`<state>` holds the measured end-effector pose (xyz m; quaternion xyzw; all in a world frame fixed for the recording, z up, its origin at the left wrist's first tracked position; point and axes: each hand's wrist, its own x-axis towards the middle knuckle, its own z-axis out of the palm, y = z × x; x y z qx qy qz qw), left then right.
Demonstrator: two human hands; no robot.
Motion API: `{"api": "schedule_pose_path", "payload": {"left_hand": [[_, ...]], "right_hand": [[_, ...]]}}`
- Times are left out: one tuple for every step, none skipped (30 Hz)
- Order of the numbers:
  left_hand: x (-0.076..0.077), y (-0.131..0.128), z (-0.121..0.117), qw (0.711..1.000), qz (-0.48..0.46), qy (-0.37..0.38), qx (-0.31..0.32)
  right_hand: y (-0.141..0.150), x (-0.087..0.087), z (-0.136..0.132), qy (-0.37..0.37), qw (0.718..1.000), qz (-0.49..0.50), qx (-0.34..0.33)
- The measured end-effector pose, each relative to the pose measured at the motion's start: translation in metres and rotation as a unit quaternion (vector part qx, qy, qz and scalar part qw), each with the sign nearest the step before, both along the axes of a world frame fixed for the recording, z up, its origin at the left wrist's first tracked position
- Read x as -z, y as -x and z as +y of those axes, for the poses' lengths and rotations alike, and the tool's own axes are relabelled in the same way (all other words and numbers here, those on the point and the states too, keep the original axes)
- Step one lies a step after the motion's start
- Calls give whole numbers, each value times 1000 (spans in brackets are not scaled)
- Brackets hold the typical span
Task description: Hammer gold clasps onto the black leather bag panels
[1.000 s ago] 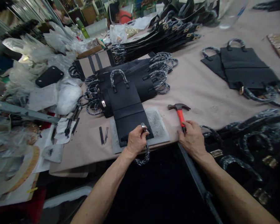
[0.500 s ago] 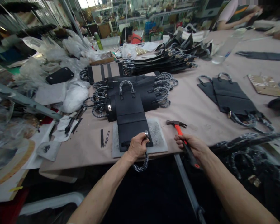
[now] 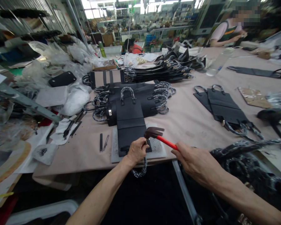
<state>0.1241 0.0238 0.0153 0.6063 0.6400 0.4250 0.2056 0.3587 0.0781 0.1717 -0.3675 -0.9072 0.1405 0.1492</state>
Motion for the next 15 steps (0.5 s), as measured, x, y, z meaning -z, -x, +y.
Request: {"api": "schedule_pose_path", "payload": {"left_hand": [[0, 0, 0, 1000, 2, 2, 1], [-1, 0, 0, 1000, 2, 1, 2], [-1, 0, 0, 1000, 0, -1, 2], [-1, 0, 0, 1000, -1, -3, 1], [-1, 0, 0, 1000, -3, -6, 0], [-1, 0, -1, 1000, -3, -8, 0], [-1, 0, -1, 1000, -2, -7, 1], [0, 0, -1, 1000, 2, -5, 3], [0, 0, -1, 1000, 7, -2, 3], [0, 0, -1, 1000, 12, 0, 4], [0, 0, -1, 1000, 14, 1, 5], [0, 0, -1, 1000, 13, -1, 5], [0, 0, -1, 1000, 10, -4, 6], [0, 0, -1, 1000, 7, -7, 7], [1, 0, -1, 1000, 3, -9, 9]], "right_hand": [[1, -5, 0, -9, 1000, -22, -13], [2, -9, -1, -20, 1000, -21, -12], [4, -14, -2, -33, 999, 4, 6], [5, -17, -4, -47, 997, 47, 41], [6, -18, -5, -59, 991, 94, 74], [8, -18, -7, -62, 986, 124, 92], [8, -16, -8, -56, 986, 129, 94], [9, -13, -8, -42, 991, 106, 77], [8, -10, -9, -22, 997, 65, 46], [8, -6, -8, -1, 1000, 21, 15], [7, -3, -8, 17, 1000, -10, -1], [5, -1, -8, 27, 999, -15, 6], [4, 1, -8, 29, 999, 3, 25], [3, 3, -9, 28, 998, 27, 44], [1, 4, -9, 24, 997, 44, 61]]}}
